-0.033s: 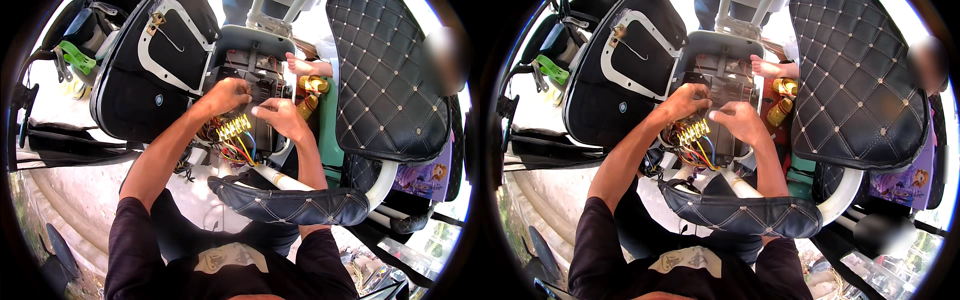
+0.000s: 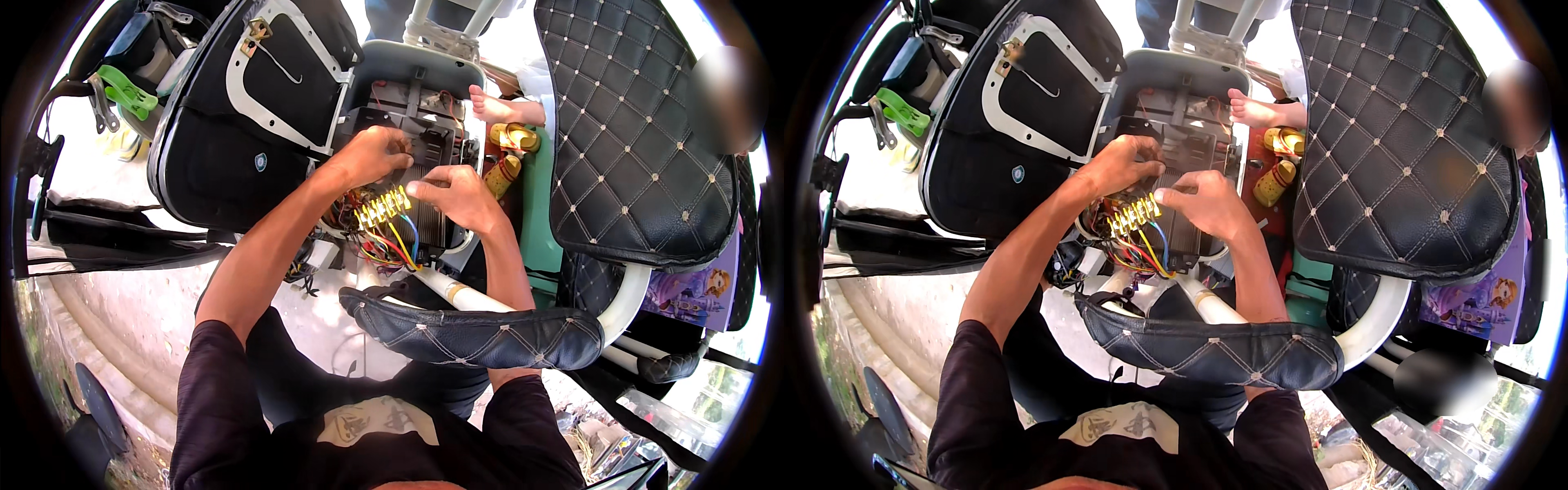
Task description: The person works on the electrical components under the seat of a scooter, handling wires and a black electronic module. They connect wires to terminals and adjust the module's position within the compartment.
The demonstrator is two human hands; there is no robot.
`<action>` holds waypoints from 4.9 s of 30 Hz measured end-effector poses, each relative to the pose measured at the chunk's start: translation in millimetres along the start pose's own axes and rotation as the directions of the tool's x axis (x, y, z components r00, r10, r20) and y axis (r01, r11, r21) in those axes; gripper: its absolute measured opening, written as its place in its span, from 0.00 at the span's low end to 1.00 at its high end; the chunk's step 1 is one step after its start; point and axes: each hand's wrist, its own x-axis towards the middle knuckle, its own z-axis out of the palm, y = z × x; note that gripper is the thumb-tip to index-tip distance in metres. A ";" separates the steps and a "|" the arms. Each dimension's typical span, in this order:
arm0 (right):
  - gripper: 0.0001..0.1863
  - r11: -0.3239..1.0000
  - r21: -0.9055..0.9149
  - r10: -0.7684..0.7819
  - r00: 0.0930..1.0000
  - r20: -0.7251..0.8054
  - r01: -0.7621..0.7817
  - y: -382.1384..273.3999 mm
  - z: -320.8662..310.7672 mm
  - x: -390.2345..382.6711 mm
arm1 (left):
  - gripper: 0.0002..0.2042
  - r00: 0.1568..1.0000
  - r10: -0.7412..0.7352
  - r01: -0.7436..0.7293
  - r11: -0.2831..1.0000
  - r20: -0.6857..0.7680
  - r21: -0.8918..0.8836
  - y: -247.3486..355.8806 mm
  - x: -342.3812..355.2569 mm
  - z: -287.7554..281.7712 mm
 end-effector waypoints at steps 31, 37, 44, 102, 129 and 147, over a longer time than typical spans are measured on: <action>0.26 0.974 -0.223 -0.035 0.999 0.021 0.039 -18.7 21.5 -8.2 | 0.06 0.775 0.416 -0.629 0.430 0.475 0.648 35.9 -21.0 -26.2; 0.21 0.978 -0.207 -0.014 1.000 0.026 0.019 -21.2 22.8 -6.3 | 0.09 0.815 0.162 -0.572 0.380 0.556 0.727 54.6 -19.1 -24.7; 0.26 0.972 -0.229 -0.056 0.998 0.019 0.059 -21.5 21.5 -7.5 | 0.17 0.763 -0.297 -0.250 0.683 0.574 0.686 62.7 13.6 -29.6; 0.22 0.980 -0.189 -0.071 0.996 -0.061 0.059 -33.0 11.7 -31.5 | 0.10 0.965 0.133 -0.128 0.991 -0.226 0.036 -25.0 -58.1 2.0; 0.24 0.981 -0.179 -0.054 0.995 0.085 0.069 -10.1 12.1 0.6 | 0.16 0.996 -0.053 0.018 0.915 0.075 0.403 18.4 -65.5 -21.4; 0.20 0.986 -0.157 -0.053 0.998 0.040 0.059 -19.0 10.7 -6.1 | 0.14 0.571 0.779 -0.623 0.207 0.258 0.754 17.1 -72.9 -20.8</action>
